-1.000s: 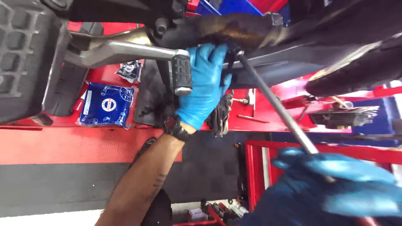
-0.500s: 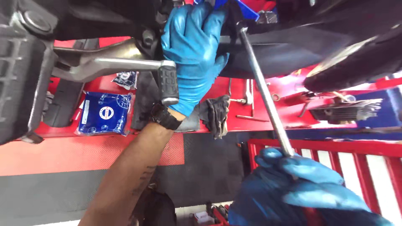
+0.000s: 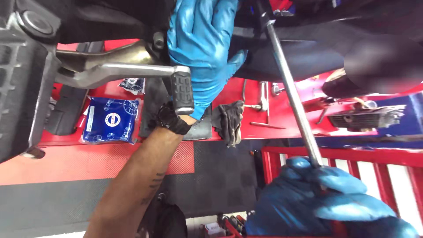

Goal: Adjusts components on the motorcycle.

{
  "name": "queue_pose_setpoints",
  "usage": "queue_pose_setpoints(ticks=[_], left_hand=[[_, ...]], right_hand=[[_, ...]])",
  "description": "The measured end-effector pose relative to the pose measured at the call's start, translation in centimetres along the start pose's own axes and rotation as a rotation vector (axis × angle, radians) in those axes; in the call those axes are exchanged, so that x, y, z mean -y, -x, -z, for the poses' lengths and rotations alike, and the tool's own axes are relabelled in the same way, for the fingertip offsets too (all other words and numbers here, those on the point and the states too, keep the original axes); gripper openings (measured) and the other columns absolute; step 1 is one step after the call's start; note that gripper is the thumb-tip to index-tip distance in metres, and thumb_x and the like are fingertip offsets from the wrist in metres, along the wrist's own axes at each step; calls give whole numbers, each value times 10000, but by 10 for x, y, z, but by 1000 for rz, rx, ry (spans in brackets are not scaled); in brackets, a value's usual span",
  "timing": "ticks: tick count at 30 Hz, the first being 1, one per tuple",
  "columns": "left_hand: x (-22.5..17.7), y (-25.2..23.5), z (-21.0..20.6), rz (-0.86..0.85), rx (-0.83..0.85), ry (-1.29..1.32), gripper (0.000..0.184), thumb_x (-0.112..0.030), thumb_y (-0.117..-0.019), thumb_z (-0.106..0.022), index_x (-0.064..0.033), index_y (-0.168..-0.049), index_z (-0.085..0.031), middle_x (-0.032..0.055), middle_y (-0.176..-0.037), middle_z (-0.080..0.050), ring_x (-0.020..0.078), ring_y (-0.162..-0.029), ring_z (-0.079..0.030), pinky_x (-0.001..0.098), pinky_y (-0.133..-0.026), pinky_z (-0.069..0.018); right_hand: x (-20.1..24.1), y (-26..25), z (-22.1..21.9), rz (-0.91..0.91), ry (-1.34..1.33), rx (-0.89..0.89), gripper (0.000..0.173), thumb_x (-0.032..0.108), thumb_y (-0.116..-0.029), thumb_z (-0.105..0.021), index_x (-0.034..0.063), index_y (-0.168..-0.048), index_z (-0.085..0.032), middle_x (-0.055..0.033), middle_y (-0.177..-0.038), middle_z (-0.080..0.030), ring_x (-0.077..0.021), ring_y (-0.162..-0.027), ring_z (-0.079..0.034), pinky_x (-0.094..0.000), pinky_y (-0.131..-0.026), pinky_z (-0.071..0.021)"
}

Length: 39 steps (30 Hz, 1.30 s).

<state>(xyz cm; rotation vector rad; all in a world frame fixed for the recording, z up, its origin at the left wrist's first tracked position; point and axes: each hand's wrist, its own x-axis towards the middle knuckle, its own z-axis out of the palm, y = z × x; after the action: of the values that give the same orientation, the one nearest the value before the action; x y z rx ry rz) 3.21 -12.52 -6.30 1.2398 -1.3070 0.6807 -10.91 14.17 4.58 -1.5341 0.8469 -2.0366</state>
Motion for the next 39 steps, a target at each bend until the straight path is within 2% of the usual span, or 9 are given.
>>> queue_pose_setpoints(ticks=[3,6,12,16,20,28,32,35,39], left_hand=[[11,20,-8,84,116,-126,1001,-867,-609,-707,-202,-1356,-664,131,-1385,-600,274,-1281,-546,452,-1043,-366],[7,23,-6,96,171,-129,971,-861,-620,-708,-206,-1337,-676,148,-1393,-584,301,-1295,-522,487,-1063,-335],[2,15,-11,67,154,-108,972,-895,-591,-673,-267,-1333,-681,106,-1355,-618,287,-1288,-538,487,-1063,-362],[-10,-3,5,50,57,74,905,-844,-630,-694,-220,-1287,-705,118,-1307,-640,322,-1300,-528,500,-1097,-347],[-50,-68,73,119,153,255,566,-467,-607,-877,-83,-1008,-767,136,-1009,-729,375,-1142,-621,476,-1055,-423],[-50,-65,94,76,402,153,605,-471,-753,-818,-112,-1225,-699,157,-1226,-667,407,-1293,-531,541,-1141,-345],[-49,-59,102,80,460,239,695,-454,-839,-794,-85,-1392,-592,181,-1437,-554,416,-1421,-415,578,-1194,-277],[-42,-37,127,78,515,390,635,-387,-875,-779,-41,-1377,-600,188,-1476,-555,378,-1431,-453,540,-1211,-329],[-7,47,213,86,990,377,444,-321,-941,-685,-50,-1294,-676,151,-1362,-654,353,-1338,-564,524,-1125,-446]], right_hand=[[9,-7,12,-135,63,128,291,304,-1044,-541,87,-1101,-727,-83,-1184,-717,-209,-1104,-692,-301,-922,-591],[35,-14,19,-410,61,225,506,330,-994,-610,35,-1401,-553,-166,-1452,-562,-290,-1224,-640,-381,-975,-589],[62,-40,-7,-774,199,131,382,51,-1085,-305,-79,-1379,-511,-77,-981,-767,-97,-600,-681,-211,-476,-565],[70,-28,-4,-693,292,187,344,102,-1098,-421,-57,-1363,-571,-58,-971,-764,-76,-655,-682,-196,-541,-575],[84,-4,7,-698,272,81,340,171,-1081,-500,23,-1361,-622,-27,-926,-766,-54,-631,-674,-178,-533,-565],[98,97,83,-737,274,-177,333,216,-1070,-536,96,-1359,-649,-9,-897,-755,-64,-627,-655,-202,-559,-562],[69,124,68,-826,268,-254,370,103,-1051,-495,5,-1395,-591,-15,-841,-713,-50,-600,-602,-183,-538,-525],[9,122,46,-619,605,-28,367,125,-1046,-518,-21,-1369,-616,-29,-889,-715,-55,-640,-602,-191,-568,-531],[-86,84,1,-539,1234,309,450,78,-980,-576,47,-1428,-596,-182,-1018,-727,-320,-799,-726,-502,-692,-606]])
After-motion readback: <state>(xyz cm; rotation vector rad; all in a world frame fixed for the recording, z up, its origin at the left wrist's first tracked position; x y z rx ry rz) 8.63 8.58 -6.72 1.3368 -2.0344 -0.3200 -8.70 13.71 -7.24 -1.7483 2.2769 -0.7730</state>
